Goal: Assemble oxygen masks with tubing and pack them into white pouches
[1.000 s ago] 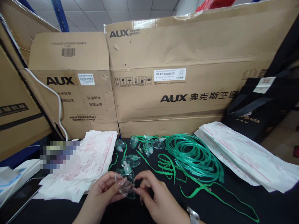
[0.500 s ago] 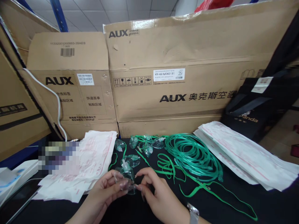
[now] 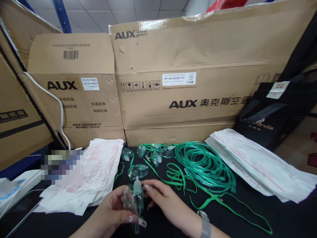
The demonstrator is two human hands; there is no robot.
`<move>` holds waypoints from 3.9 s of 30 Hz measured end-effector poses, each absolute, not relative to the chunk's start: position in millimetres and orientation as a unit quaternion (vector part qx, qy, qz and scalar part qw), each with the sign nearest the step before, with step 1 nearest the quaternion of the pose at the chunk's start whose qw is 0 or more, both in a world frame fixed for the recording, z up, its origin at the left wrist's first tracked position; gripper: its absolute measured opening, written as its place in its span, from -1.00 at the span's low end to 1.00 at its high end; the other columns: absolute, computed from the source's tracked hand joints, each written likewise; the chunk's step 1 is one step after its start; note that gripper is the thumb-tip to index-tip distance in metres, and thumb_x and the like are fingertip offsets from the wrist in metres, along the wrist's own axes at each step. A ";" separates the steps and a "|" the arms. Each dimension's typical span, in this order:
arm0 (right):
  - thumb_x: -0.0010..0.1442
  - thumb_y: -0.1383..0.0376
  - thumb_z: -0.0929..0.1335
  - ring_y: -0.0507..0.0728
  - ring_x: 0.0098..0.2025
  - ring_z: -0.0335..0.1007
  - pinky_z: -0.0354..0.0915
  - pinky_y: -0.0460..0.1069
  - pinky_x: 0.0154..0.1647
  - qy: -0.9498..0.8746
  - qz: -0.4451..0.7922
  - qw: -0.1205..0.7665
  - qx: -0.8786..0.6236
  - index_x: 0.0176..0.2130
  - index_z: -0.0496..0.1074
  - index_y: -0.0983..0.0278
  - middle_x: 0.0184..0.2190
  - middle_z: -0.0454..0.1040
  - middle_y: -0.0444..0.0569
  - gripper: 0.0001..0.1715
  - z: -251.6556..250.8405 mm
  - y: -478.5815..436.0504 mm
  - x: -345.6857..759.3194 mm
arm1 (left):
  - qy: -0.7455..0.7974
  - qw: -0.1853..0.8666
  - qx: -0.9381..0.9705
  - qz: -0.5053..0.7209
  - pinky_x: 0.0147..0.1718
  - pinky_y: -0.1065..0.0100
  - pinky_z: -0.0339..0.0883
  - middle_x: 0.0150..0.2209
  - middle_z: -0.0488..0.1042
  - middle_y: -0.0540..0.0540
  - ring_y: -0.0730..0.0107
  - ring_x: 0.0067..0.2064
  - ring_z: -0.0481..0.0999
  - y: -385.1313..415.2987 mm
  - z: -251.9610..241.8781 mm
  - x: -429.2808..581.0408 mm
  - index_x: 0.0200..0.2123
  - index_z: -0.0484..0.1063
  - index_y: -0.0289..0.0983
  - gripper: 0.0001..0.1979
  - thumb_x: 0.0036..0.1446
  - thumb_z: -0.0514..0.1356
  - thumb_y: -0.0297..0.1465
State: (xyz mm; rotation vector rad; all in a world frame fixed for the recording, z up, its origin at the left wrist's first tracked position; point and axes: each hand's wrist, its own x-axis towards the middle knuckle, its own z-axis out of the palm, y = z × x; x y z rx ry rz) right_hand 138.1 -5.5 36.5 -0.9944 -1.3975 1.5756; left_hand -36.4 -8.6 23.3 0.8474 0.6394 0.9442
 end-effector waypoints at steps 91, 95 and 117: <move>-0.11 0.11 0.45 -0.03 -0.60 0.30 0.23 -0.13 -0.55 -0.686 0.465 0.363 -0.426 -0.59 0.38 0.33 -0.64 0.38 -0.15 -0.66 37.9 -11.5 148.3 | 0.334 0.709 0.455 0.423 -0.46 0.46 0.16 -0.43 0.56 -0.10 0.43 -0.41 0.43 -3.9 20.8 -41.2 -0.50 0.35 -0.29 -0.75 -0.22 0.37 -0.38; -0.02 0.09 0.40 -0.03 -0.57 0.29 0.20 -0.14 -0.51 -0.732 0.389 0.356 -0.431 -0.58 0.41 0.32 -0.64 0.37 -0.15 -0.65 37.4 -12.2 148.2 | 0.342 0.692 0.468 0.429 -0.45 0.49 0.14 -0.46 0.54 -0.05 0.49 -0.44 0.40 -6.2 24.0 -40.0 -0.48 0.33 -0.29 -0.75 -0.20 0.36 -0.38; 0.25 0.24 0.16 0.04 -0.43 0.29 0.15 -0.08 -0.40 -0.868 0.177 0.258 -0.386 -0.38 0.35 0.26 -0.49 0.43 -0.06 -0.73 46.3 -21.0 148.9 | 0.380 0.566 0.549 0.484 -0.48 0.46 0.19 -0.53 0.49 0.01 0.46 -0.50 0.40 -20.9 22.6 -31.3 -0.41 0.27 -0.21 -0.75 -0.10 0.29 -0.30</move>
